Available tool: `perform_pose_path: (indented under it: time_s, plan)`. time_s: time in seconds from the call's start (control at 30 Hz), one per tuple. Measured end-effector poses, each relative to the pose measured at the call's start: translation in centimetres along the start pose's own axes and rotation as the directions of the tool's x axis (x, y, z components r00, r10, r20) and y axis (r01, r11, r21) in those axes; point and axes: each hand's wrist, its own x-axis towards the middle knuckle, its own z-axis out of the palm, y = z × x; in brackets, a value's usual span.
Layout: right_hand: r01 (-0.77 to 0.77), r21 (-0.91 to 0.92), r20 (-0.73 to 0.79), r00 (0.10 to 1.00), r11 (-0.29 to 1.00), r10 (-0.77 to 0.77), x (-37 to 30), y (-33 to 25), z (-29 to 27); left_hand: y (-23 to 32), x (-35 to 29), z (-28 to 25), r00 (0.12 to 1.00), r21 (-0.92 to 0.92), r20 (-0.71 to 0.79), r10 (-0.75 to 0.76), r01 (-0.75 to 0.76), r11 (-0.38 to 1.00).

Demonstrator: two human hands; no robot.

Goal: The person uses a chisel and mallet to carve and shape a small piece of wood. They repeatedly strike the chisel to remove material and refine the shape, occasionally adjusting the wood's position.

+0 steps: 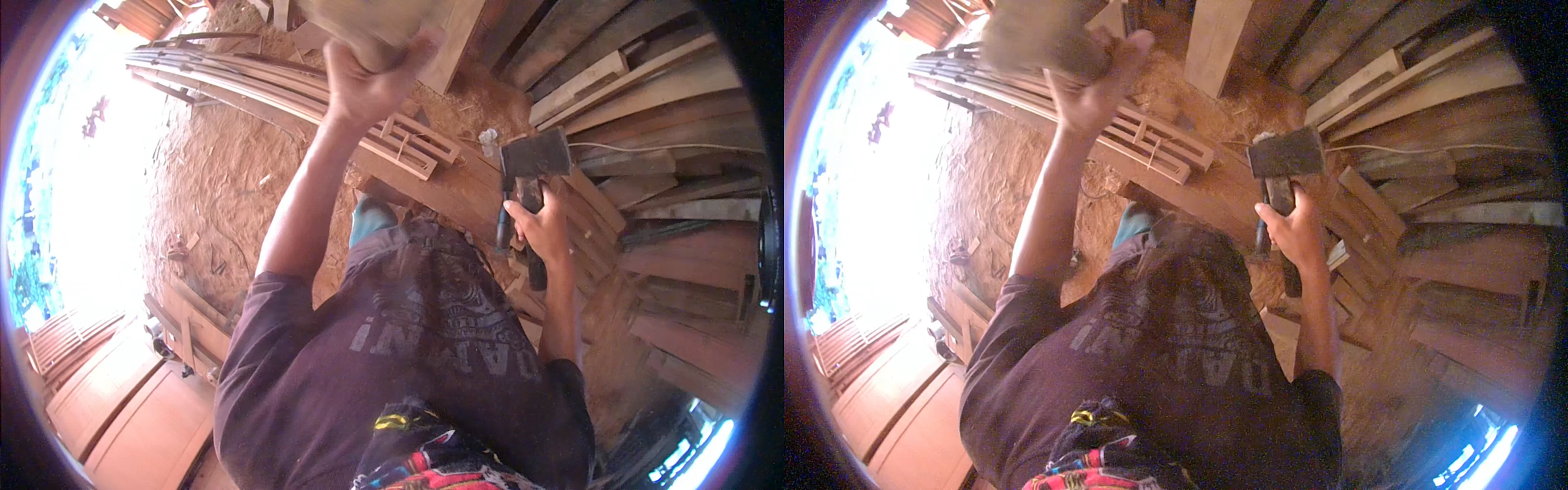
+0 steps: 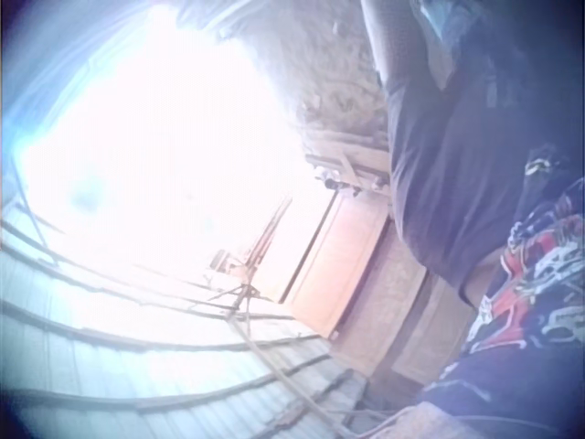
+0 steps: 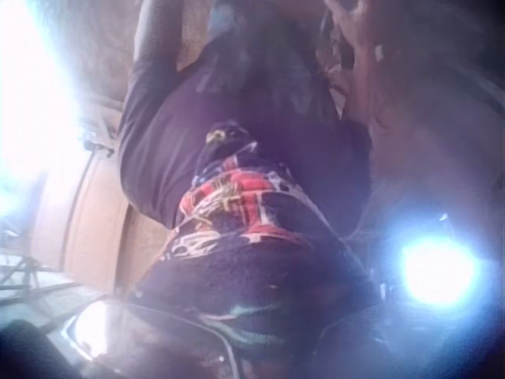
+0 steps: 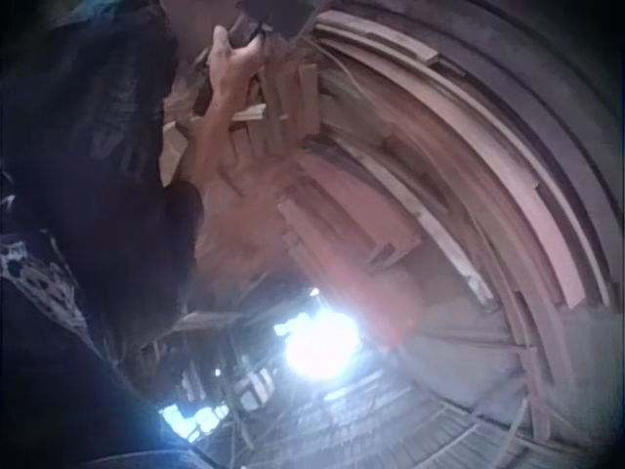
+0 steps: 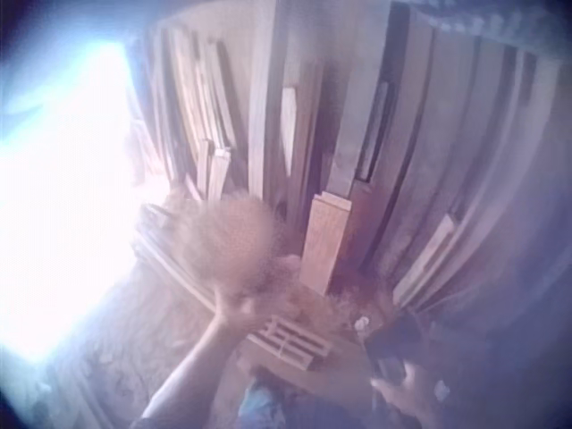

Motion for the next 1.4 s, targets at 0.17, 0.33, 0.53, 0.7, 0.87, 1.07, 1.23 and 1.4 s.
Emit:
perform_pose_path:
  time_s: [0.17, 0.33, 0.53, 0.7, 0.87, 1.07, 1.23, 1.4]
  plan:
    - [-0.057, 0.032, -0.096, 0.994, 0.998, 0.06, -1.5, 0.5, -0.2, 0.8, -0.9, 1.3, 0.95, -0.322, 0.007, -0.312, 0.297, 0.899]
    - [-0.047, -0.026, -0.117, 0.992, 0.999, 0.043, -1.5, 0.5, -0.4, -2.0, -3.8, 1.7, 0.939, -0.285, -0.062, -0.34, 0.309, 0.907]
    - [0.171, -0.14, -0.155, 0.969, 0.975, -0.192, 0.1, -2.8, -0.7, -4.1, -5.8, 2.3, 0.954, -0.257, -0.149, -0.261, 0.217, 0.942]
    - [0.573, -0.088, -0.29, 0.768, 0.815, -0.571, 0.2, -15.1, -1.9, -2.9, -5.8, 2.9, 0.944, -0.062, -0.194, -0.265, 0.258, 0.964]
    - [0.827, -0.154, -0.397, 0.449, 0.541, -0.8, -1.9, -26.0, -0.8, -4.6, -6.9, 4.9, 0.944, -0.086, -0.247, -0.221, 0.206, 0.975]
    - [0.667, -0.67, 0.273, 0.629, 0.325, -0.728, 0.6, -24.0, -0.6, -4.5, -7.5, 4.5, 0.956, -0.077, -0.096, -0.277, 0.27, 0.96]
    - [0.79, -0.517, -0.003, 0.383, 0.329, -0.924, -2.1, -26.0, -2.7, -4.9, -7.3, 4.7, 0.956, -0.06, -0.096, -0.276, 0.272, 0.961]
    - [0.602, -0.651, -0.088, 0.545, 0.462, -0.834, -3.6, -25.3, 0.3, -4.7, -7.1, 4.4, 0.953, -0.013, -0.07, -0.295, 0.294, 0.956]
